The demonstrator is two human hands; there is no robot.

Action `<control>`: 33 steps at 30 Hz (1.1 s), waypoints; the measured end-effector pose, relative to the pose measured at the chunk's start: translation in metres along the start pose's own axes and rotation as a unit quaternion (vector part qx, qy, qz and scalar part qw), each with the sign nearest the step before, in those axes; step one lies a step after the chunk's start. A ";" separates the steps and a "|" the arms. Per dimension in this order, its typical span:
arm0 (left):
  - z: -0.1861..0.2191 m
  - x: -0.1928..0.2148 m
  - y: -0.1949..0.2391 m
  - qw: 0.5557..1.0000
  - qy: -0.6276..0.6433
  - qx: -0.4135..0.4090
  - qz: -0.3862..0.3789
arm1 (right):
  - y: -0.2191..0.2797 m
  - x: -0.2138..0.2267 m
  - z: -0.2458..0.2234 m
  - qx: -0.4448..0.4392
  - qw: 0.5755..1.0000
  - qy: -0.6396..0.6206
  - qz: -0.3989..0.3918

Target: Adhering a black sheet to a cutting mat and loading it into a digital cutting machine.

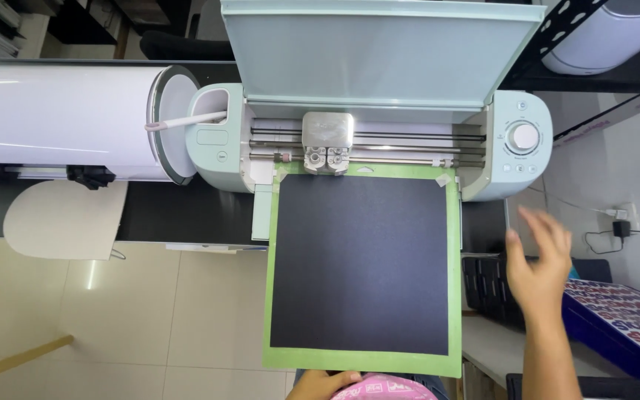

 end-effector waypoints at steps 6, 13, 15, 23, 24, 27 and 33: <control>0.000 -0.005 0.025 0.995 -0.016 0.096 0.022 | -0.053 -0.002 -0.048 0.103 0.964 0.245 0.016; 0.017 -0.007 0.045 0.997 0.038 0.065 0.035 | -0.056 -0.008 -0.051 0.099 0.962 0.254 0.021; 0.010 -0.005 0.041 0.995 0.019 0.095 0.032 | -0.056 -0.007 -0.052 0.101 0.960 0.260 0.025; 0.019 -0.007 0.023 1.000 -0.013 -0.003 -0.004 | -0.052 -0.012 -0.054 0.114 0.952 0.282 0.036; 0.015 -0.005 0.029 0.998 -0.012 0.054 0.009 | -0.052 -0.013 -0.054 0.114 0.952 0.283 0.036; 0.009 -0.001 0.034 0.993 -0.015 0.116 0.024 | -0.051 -0.014 -0.053 0.112 0.953 0.280 0.036; 0.016 0.001 0.038 0.993 -0.018 0.112 0.026 | -0.051 -0.015 -0.050 0.107 0.954 0.279 0.039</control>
Point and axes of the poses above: each hand's wrist, its own y-axis away from the middle knuckle, its own x-axis out of the back of the hand, z = x × y, the point moved 9 cm from there along -y, towards the middle knuckle, and after that the axes turned 11 degrees about -z, right-handed, at the moved point
